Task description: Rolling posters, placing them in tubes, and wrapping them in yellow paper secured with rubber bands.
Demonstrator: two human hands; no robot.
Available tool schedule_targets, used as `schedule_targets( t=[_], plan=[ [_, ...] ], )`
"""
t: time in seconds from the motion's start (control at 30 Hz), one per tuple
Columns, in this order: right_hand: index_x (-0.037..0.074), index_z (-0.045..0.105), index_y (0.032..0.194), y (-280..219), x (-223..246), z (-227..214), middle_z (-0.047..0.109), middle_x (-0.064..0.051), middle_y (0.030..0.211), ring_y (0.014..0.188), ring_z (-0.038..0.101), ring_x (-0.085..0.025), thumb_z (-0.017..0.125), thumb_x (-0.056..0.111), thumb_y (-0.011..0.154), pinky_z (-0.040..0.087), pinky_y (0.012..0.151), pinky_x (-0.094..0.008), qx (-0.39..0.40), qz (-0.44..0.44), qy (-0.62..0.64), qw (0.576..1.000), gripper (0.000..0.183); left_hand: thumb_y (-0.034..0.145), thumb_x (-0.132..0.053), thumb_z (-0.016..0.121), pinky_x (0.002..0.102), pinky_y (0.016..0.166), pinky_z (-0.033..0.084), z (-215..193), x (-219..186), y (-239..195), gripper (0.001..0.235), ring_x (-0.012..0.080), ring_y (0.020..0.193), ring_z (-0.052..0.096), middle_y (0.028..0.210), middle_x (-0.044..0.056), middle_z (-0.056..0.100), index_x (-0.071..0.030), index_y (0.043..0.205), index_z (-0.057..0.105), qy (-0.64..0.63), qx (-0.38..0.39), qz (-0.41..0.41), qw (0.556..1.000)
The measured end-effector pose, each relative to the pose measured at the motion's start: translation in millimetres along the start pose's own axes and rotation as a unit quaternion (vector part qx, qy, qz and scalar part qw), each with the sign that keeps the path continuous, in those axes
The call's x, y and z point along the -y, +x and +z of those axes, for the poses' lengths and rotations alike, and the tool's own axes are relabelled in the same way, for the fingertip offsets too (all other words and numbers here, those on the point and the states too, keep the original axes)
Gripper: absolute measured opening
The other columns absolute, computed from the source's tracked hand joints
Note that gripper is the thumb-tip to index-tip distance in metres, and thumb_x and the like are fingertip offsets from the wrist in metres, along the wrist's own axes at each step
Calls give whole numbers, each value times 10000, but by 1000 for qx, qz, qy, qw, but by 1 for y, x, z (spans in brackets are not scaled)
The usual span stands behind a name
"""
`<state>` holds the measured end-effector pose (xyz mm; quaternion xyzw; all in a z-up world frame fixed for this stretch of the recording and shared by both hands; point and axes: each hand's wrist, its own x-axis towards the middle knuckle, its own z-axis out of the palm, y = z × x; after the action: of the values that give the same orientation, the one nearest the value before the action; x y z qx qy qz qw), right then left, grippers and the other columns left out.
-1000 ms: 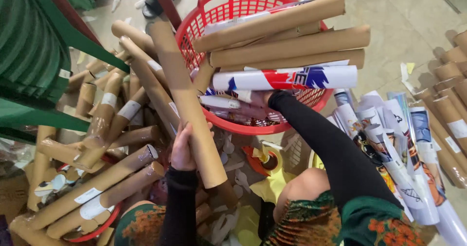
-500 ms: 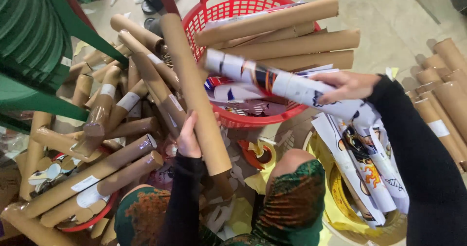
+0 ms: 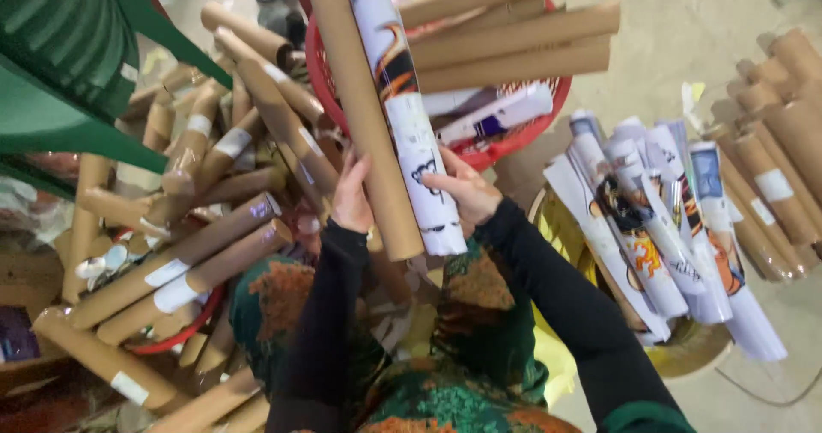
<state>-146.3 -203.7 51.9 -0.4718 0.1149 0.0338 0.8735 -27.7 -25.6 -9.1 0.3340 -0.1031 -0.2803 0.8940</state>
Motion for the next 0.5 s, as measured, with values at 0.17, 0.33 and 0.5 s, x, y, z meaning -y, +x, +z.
schedule_targets(
  t=[0.17, 0.33, 0.5],
  plan=[
    [5, 455, 1486, 45, 42, -42, 639, -106, 1311, 1168, 629, -163, 721, 93, 926, 529, 1001, -324, 39, -109, -207, 971, 626, 1049, -160, 491, 470, 858, 598, 3, -47, 4, 373, 316, 1066, 692, 1227, 164, 647, -65, 1410, 505, 9, -24, -18, 1000],
    [-19, 414, 1488, 73, 120, -80, 638, -97, 1325, 1192, 638, -156, 767, 118, 873, 529, 1023, -302, 8, -200, -389, 899, 722, 1120, -221, 470, 446, 758, 587, -13, -72, 10, 302, 298, 927, 677, 1113, 187, 673, -70, 1379, 510, 31, -15, -52, 998],
    [-8, 453, 1494, 84, 138, -105, 661, -87, 1293, 1134, 638, -141, 695, 156, 943, 533, 989, -297, -42, -165, -297, 940, 624, 1105, -278, 470, 404, 803, 564, -32, -52, 31, 453, 313, 934, 666, 1181, 243, 662, 15, 1449, 508, 158, -1, -76, 985]
  ],
)
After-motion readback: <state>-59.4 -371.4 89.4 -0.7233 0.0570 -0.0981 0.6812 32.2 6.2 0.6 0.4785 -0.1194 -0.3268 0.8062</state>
